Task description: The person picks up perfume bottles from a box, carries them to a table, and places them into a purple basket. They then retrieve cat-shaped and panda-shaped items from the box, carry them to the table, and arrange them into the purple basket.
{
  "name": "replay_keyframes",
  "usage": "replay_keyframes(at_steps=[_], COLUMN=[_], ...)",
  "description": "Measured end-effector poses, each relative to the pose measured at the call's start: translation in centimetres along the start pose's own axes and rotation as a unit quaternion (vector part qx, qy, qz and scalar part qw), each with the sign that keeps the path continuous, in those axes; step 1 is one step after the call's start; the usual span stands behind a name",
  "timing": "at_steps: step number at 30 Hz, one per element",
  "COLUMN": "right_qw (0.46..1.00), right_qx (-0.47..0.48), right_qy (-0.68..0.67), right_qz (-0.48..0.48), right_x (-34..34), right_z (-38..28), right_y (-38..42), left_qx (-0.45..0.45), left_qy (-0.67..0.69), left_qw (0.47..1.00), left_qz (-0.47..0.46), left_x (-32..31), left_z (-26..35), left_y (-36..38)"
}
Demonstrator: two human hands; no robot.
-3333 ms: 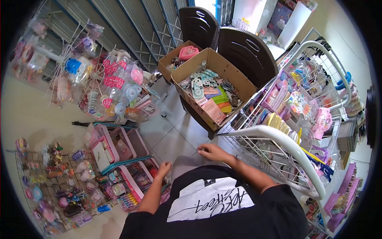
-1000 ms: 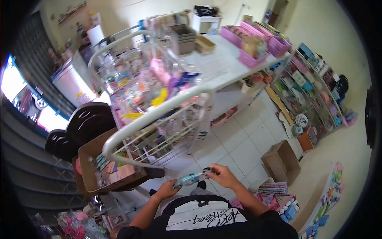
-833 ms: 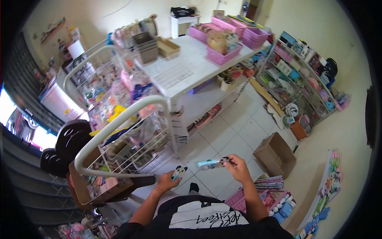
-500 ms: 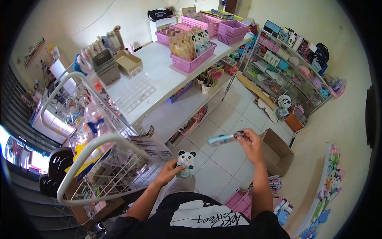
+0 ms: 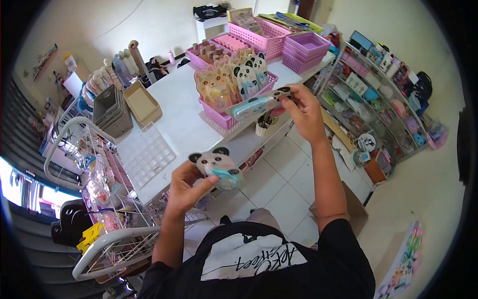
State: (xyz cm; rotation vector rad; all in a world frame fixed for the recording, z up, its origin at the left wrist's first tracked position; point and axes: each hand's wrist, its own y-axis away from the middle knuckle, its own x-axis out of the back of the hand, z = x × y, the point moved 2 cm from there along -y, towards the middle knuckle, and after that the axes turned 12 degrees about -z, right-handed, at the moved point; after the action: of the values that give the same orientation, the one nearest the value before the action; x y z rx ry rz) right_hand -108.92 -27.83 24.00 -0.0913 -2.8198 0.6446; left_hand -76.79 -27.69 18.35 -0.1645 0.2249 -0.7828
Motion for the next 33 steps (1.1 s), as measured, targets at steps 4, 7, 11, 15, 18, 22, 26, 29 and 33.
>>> replay_keyframes(at_steps=[4, 7, 11, 15, 18, 22, 26, 29, 33], right_qw=[0.998, 0.991, 0.956, 0.867, 0.813, 0.798, 0.815, 0.816, 0.829], right_qx=[0.058, 0.096, 0.180, 0.232, 0.272, 0.344, 0.309, 0.296, 0.328], right_qy=[0.025, 0.065, 0.137, 0.234, 0.318, 0.312, 0.303, 0.293, 0.253], right_qz=[-0.017, -0.062, -0.187, -0.375, -0.404, -0.384, -0.385, -0.400, -0.375], right_x=[0.5, 2.1, 3.2, 0.7, -1.5, -1.7, -0.8, -0.3, 0.4], right_z=[2.2, 3.0, 0.3, 0.2, 2.2, 3.2, 2.4, 2.9, 3.6], right_y=[-4.4, -8.2, -13.8, -16.5, -15.3, -15.6, -15.7, -16.0, -16.2], left_qx=[-0.041, -0.052, -0.076, -0.111, -0.113, -0.118, -0.093, -0.077, -0.110], left_qy=[-0.013, -0.011, -0.029, -0.086, -0.126, -0.205, -0.207, -0.272, -0.198], left_qw=[0.995, 0.987, 0.967, 0.940, 0.936, 0.933, 0.937, 0.921, 0.935], left_qz=[0.090, 0.154, 0.243, 0.311, 0.307, 0.271, 0.266, 0.266, 0.273], left_x=[0.1, -0.2, -0.4, 0.0, 0.5, 0.8, 2.1, 2.5, 2.2], left_z=[0.1, -0.4, 0.4, 2.1, 3.1, 3.7, 2.2, 2.3, 2.4], left_y=[-2.6, -3.4, -4.5, -6.5, -9.0, -13.1, -15.4, -15.8, -16.6])
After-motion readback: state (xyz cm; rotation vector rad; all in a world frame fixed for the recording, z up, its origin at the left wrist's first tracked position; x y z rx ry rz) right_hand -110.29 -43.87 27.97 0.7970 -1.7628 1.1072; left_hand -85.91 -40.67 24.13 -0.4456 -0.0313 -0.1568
